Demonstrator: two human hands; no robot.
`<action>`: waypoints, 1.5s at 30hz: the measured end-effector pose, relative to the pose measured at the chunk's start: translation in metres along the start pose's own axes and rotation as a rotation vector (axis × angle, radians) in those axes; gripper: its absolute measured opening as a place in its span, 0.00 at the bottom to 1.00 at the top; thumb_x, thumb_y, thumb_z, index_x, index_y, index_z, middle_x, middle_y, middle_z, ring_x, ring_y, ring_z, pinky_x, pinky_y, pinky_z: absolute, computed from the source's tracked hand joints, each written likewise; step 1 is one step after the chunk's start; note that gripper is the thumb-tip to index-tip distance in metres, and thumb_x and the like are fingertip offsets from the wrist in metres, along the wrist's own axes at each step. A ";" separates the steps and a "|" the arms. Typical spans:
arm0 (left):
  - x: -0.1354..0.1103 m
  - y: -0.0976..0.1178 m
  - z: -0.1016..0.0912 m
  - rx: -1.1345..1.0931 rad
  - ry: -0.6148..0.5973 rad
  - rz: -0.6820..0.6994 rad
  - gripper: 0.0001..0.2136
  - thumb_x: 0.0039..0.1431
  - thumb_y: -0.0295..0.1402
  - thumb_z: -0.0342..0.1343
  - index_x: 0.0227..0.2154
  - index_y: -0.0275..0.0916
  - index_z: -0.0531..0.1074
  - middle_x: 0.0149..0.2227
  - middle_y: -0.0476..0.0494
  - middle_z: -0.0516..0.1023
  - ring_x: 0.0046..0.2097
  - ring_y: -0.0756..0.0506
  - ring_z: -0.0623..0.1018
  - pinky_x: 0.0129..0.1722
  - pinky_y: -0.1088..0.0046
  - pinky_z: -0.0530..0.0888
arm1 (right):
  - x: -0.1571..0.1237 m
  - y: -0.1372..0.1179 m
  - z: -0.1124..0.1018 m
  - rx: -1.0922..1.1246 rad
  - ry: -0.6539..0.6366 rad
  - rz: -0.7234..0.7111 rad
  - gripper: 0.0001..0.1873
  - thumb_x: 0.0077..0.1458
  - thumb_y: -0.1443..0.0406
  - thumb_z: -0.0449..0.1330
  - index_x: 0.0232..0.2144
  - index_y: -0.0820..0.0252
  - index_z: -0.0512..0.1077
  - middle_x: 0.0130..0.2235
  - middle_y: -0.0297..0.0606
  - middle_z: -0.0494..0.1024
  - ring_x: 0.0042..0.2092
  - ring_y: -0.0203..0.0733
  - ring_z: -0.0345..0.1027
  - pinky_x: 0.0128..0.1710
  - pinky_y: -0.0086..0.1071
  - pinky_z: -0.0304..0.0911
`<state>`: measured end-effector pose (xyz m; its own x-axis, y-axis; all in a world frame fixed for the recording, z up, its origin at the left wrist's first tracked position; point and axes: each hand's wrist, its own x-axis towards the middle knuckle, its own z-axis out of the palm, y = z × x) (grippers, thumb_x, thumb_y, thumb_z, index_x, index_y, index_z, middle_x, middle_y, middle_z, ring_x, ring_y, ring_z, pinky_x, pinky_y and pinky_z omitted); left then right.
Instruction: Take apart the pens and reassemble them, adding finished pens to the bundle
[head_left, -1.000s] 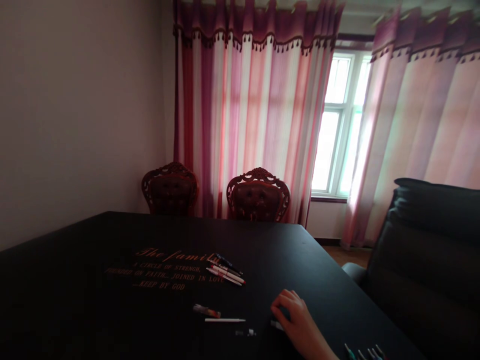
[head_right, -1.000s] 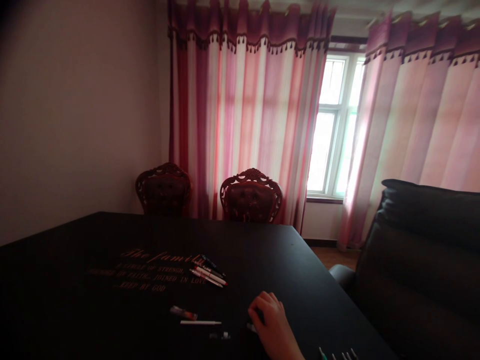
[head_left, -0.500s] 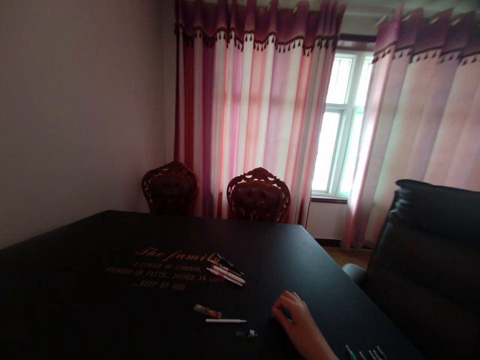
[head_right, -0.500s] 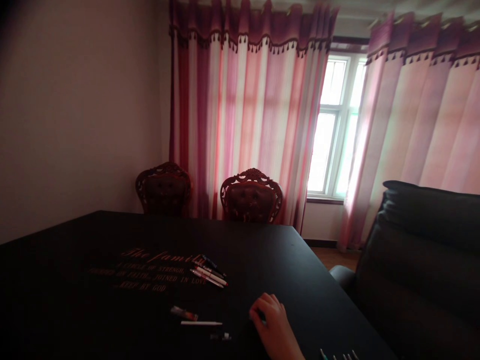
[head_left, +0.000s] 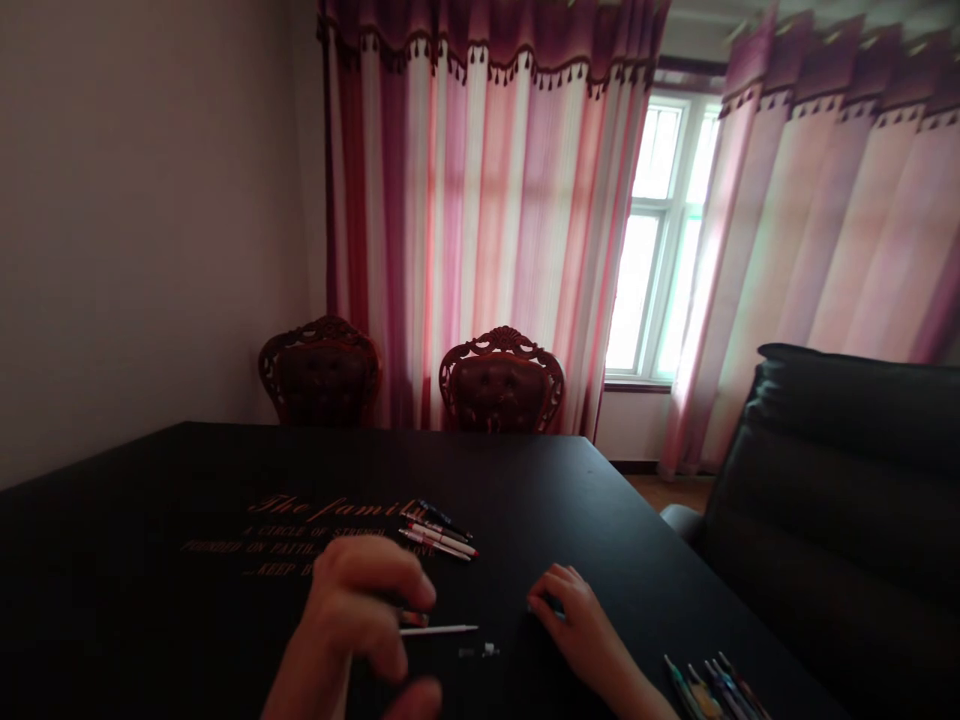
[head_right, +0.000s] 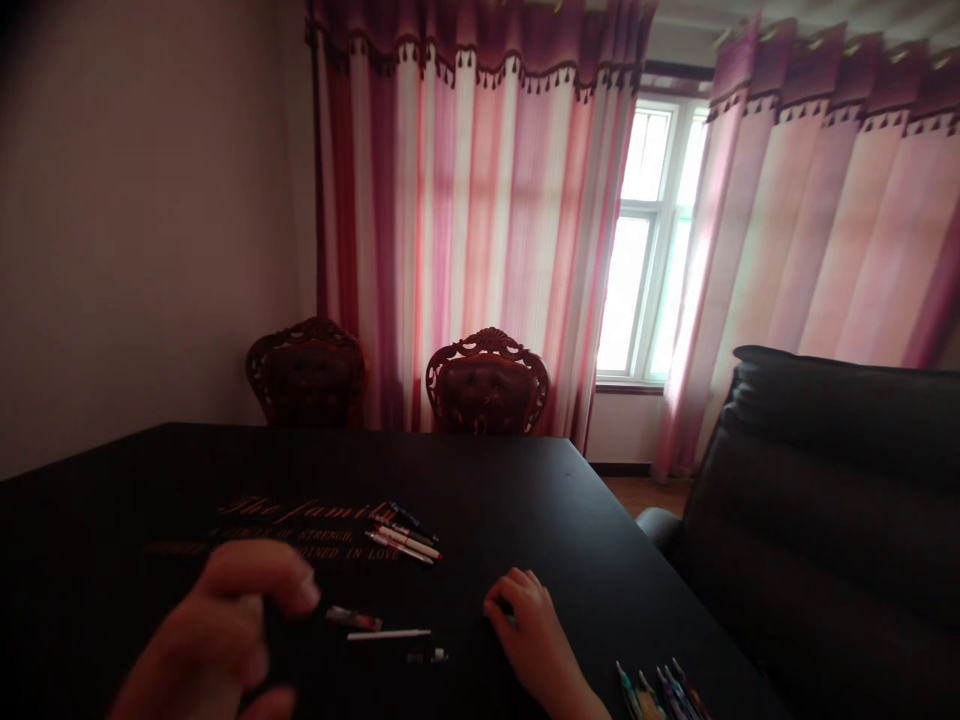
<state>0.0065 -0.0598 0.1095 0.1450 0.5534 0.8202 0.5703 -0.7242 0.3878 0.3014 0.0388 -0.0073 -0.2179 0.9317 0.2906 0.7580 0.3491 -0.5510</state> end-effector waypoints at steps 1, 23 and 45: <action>0.007 -0.008 0.008 0.018 0.004 0.004 0.13 0.65 0.44 0.48 0.27 0.46 0.64 0.37 0.45 0.75 0.41 0.41 0.74 0.45 0.59 0.72 | 0.000 -0.002 -0.001 0.001 0.001 0.001 0.09 0.61 0.64 0.55 0.31 0.57 0.74 0.36 0.36 0.76 0.42 0.43 0.68 0.50 0.37 0.58; -0.046 -0.135 0.056 0.224 -0.530 -0.321 0.05 0.65 0.37 0.54 0.34 0.49 0.74 0.45 0.49 0.75 0.50 0.41 0.73 0.51 0.56 0.63 | -0.005 -0.042 0.014 0.062 -0.089 -0.023 0.08 0.61 0.68 0.55 0.35 0.56 0.74 0.39 0.36 0.75 0.45 0.43 0.69 0.59 0.45 0.53; -0.040 -0.120 0.052 0.174 -0.688 -0.274 0.05 0.60 0.29 0.57 0.33 0.48 0.74 0.48 0.49 0.74 0.53 0.41 0.72 0.54 0.56 0.63 | -0.005 -0.035 0.023 -0.032 -0.149 -0.038 0.09 0.60 0.66 0.55 0.39 0.55 0.75 0.40 0.39 0.76 0.45 0.45 0.70 0.56 0.47 0.56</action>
<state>-0.0255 0.0265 0.0088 0.4190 0.8770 0.2353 0.7693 -0.4805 0.4211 0.2618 0.0244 -0.0078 -0.3334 0.9234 0.1903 0.7661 0.3830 -0.5162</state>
